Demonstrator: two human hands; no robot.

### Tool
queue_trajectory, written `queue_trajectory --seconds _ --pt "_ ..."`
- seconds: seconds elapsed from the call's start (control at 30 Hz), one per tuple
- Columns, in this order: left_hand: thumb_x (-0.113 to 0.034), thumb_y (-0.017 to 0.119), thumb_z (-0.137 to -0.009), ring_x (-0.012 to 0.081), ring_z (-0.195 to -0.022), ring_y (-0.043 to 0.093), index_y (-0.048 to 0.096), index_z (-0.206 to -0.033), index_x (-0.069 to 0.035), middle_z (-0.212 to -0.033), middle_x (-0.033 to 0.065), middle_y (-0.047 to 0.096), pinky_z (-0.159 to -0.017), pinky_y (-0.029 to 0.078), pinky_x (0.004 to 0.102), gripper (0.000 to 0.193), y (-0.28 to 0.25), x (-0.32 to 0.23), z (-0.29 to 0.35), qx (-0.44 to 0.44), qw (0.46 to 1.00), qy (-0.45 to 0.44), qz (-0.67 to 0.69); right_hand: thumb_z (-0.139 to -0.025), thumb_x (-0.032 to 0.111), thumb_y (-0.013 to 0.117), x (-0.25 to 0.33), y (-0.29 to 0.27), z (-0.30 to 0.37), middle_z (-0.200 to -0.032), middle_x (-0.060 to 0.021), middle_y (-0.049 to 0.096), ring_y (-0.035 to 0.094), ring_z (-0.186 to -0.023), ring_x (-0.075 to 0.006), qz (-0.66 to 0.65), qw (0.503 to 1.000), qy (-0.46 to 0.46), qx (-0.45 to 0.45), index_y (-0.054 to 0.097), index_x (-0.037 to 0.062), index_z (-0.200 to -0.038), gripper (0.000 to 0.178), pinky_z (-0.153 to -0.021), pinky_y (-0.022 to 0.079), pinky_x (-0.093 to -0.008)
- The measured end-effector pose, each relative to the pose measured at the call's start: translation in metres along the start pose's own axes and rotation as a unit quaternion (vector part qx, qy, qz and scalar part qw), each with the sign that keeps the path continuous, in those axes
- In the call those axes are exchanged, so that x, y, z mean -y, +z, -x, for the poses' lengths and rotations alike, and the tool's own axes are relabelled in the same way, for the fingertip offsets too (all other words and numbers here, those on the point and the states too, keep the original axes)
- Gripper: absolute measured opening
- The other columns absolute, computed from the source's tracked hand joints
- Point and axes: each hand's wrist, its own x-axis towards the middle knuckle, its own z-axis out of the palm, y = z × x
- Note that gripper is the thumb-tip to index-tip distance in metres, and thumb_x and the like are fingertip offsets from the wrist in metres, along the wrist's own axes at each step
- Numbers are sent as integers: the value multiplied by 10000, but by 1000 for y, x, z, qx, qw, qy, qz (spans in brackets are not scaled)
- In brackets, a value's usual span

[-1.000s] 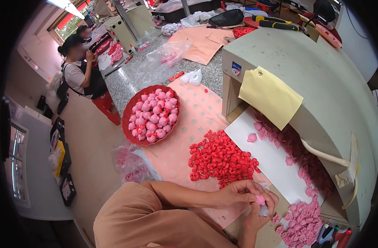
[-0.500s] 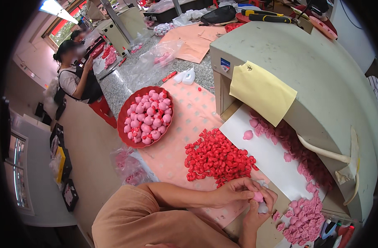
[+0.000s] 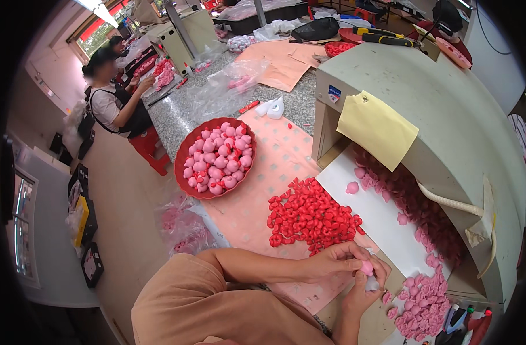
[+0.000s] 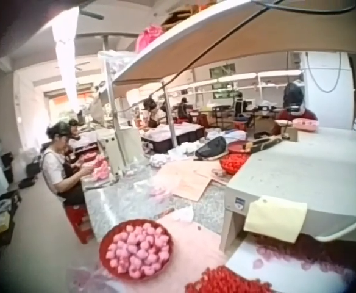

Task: Gluing small pink components onto a white base to assemble toys at a factory workbench.

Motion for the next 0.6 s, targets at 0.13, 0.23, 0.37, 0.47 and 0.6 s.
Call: queue_trajectory --seconds 0.13,0.23,0.37,0.47,0.6 --pt "-158 544 -924 111 -1015 513 522 -1044 -97 -1105 33 544 -823 417 278 137 1 -1 1 4 1000 8 -10 -831 279 652 -9 -1 0 -1078 -46 484 480 -804 -113 -14 999 -43 11 532 35 -1087 373 -646 396 -228" --pt "-158 539 -926 109 -1009 513 520 -1049 -97 -1102 32 545 -811 417 274 139 0 -2 1 6 1000 2 -9 -830 287 654 -9 -1 0 -1073 -45 485 481 -801 -114 -4 998 -54 10 529 33 -1088 383 -646 397 -228" --pt "-151 535 -927 121 -1008 532 515 -1037 -96 -1080 40 557 -809 421 275 125 1 -4 0 8 1000 13 -8 -825 308 660 -9 1 0 -1060 -44 489 480 -799 -112 -22 998 -52 5 525 30 -1086 405 -646 396 -227" --pt "-149 535 -927 129 -1006 544 512 -1026 -93 -1072 51 566 -810 425 278 116 2 -4 0 8 1000 15 -2 -822 314 663 -10 0 -1 -1052 -43 491 477 -793 -111 -3 998 -57 2 525 30 -1086 411 -646 396 -228" --pt "-152 535 -927 131 -999 549 510 -1020 -90 -1078 60 573 -816 426 280 115 1 -3 1 15 1000 17 -3 -823 308 662 -11 -2 2 -1051 -43 493 477 -792 -110 -14 998 -58 7 524 30 -1086 407 -646 396 -228"
